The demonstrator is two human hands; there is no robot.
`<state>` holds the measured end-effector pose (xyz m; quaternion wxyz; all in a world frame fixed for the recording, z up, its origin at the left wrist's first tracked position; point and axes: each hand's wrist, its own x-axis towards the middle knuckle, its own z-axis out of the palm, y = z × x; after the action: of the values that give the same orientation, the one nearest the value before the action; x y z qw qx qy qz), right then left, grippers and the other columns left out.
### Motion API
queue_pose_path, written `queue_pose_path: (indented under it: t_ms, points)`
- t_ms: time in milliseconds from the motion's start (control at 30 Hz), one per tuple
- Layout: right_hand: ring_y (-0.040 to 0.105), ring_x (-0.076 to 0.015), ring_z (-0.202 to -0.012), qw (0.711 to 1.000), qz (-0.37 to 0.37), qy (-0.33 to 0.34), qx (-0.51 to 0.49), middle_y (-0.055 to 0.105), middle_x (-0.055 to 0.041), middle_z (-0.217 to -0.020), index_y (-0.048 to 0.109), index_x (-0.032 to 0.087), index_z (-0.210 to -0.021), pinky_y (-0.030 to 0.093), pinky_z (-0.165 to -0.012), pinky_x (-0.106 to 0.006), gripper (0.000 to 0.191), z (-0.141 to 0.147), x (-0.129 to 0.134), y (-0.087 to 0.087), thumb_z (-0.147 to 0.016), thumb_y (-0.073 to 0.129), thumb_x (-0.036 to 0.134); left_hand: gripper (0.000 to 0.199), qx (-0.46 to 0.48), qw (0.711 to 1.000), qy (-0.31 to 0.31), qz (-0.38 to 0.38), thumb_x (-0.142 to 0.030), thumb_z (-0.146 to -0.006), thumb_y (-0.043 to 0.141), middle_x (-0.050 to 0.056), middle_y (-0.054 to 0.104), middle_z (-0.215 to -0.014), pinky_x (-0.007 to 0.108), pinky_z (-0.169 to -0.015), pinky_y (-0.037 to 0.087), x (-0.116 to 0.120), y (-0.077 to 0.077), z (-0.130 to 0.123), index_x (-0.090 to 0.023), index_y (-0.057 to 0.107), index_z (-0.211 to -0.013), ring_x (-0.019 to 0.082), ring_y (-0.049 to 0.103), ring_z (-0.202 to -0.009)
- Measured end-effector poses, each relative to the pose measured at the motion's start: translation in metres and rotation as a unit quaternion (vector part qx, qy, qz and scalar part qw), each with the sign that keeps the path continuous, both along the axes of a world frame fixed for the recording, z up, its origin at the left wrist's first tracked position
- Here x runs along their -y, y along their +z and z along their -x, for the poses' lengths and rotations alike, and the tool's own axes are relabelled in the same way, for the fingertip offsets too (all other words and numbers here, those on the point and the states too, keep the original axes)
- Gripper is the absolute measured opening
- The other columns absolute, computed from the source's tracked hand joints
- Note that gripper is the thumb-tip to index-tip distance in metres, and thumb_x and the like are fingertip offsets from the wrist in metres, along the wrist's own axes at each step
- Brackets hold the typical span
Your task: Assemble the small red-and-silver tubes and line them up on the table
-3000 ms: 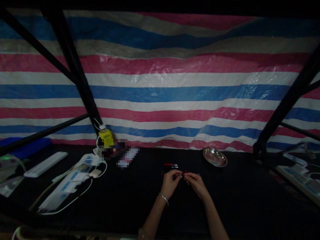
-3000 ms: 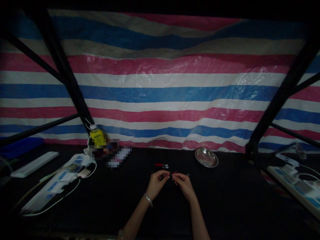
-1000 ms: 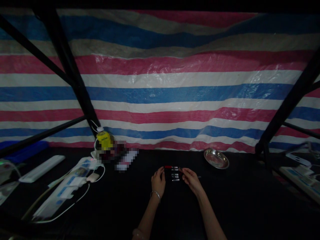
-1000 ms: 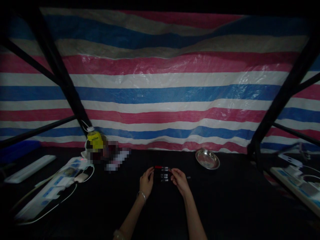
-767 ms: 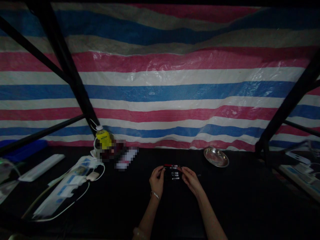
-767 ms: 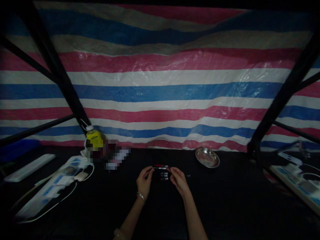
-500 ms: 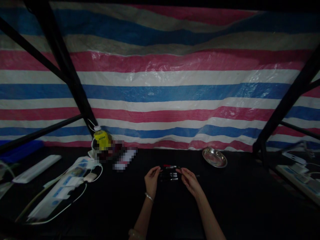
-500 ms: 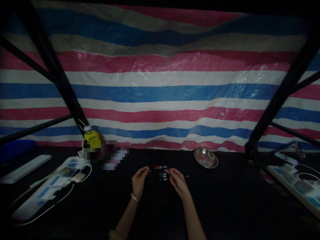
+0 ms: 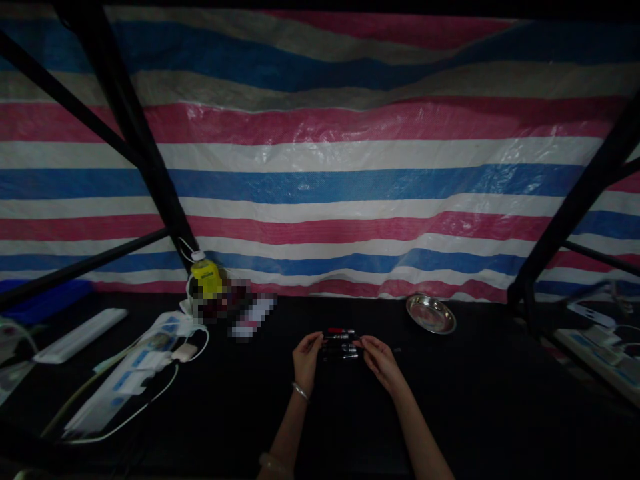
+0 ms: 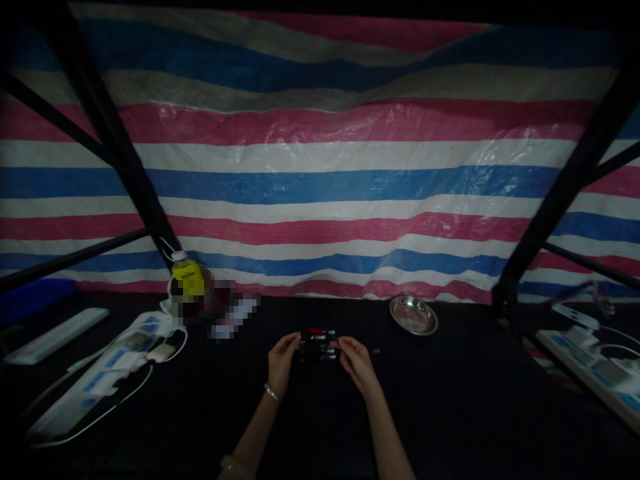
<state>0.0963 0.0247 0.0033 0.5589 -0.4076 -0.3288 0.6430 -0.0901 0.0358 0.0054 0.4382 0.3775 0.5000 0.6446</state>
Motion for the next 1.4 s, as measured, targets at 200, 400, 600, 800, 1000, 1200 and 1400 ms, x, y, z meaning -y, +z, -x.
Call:
queue_pose_path:
  t_ms: [200,400,600,800,1000,1200,1400]
  points:
    - [0.03,0.0,-0.034,1.0,-0.009,0.008,0.018,0.07,-0.0073,-0.08,0.063,0.016,-0.078,0.01,-0.035,-0.019,0.038,0.002,0.0,0.0,-0.057,0.075,0.046,0.036,0.002,1.0,-0.006,-0.005,-0.041,-0.059,0.072,0.007,0.07,-0.076,0.032,-0.072,0.053,0.001,-0.001,-0.001,-0.013,0.068,-0.081,0.019,0.066,-0.073]
    - [0.031,-0.0005,-0.033,0.999,-0.027,0.0,0.041,0.07,-0.0081,-0.08,0.065,0.015,-0.078,0.011,-0.033,-0.019,0.042,0.002,-0.001,-0.002,-0.056,0.075,0.048,0.04,-0.011,1.0,-0.003,0.006,-0.044,-0.057,0.072,0.007,0.069,-0.076,0.031,-0.07,0.053,0.0,-0.002,-0.001,-0.013,0.067,-0.082,0.019,0.066,-0.072]
    - [0.036,-0.0021,-0.032,0.996,-0.034,-0.04,0.073,0.069,-0.0083,-0.078,0.065,0.015,-0.078,0.012,-0.032,-0.018,0.043,0.004,0.0,0.001,-0.054,0.075,0.049,0.039,-0.011,1.0,-0.01,0.003,-0.042,-0.059,0.071,0.006,0.069,-0.078,0.031,-0.07,0.053,0.0,-0.004,-0.001,-0.013,0.067,-0.083,0.019,0.066,-0.073]
    - [0.033,-0.0029,-0.032,0.994,-0.031,-0.034,0.098,0.064,-0.0031,-0.058,0.066,0.015,-0.079,0.012,-0.033,-0.018,0.044,0.005,0.002,0.004,-0.054,0.075,0.051,0.036,-0.009,1.0,-0.025,0.008,-0.04,-0.06,0.072,0.006,0.069,-0.074,0.03,-0.07,0.053,-0.001,-0.005,-0.001,-0.013,0.067,-0.083,0.019,0.066,-0.072]
    - [0.03,-0.0047,-0.03,0.988,-0.042,-0.048,0.142,0.045,0.0053,-0.035,0.07,0.013,-0.086,0.016,-0.034,-0.019,0.052,0.008,0.001,0.0,-0.055,0.073,0.055,0.036,-0.014,0.998,-0.063,0.014,-0.04,-0.059,0.072,0.007,0.069,-0.074,0.03,-0.067,0.052,0.0,-0.004,-0.002,-0.013,0.067,-0.082,0.019,0.066,-0.07]
    - [0.036,-0.0074,-0.034,0.968,-0.102,-0.131,0.19,0.049,0.004,-0.039,0.069,0.011,-0.1,0.028,-0.035,-0.021,0.06,0.025,0.001,-0.001,-0.065,0.062,0.059,0.033,0.008,0.998,-0.064,0.011,-0.036,-0.059,0.074,0.006,0.069,-0.076,0.028,-0.069,0.051,-0.001,-0.005,-0.001,-0.013,0.067,-0.081,0.018,0.066,-0.072]
    - [0.054,-0.013,-0.05,0.941,-0.173,-0.142,0.254,0.068,-0.0033,-0.067,0.063,0.014,-0.112,0.044,-0.045,-0.023,0.05,0.045,0.004,0.007,-0.079,0.053,0.05,0.034,0.052,0.997,-0.051,0.015,-0.037,-0.059,0.074,0.007,0.069,-0.078,0.027,-0.067,0.049,-0.003,-0.01,0.003,-0.012,0.068,-0.082,0.018,0.065,-0.074]
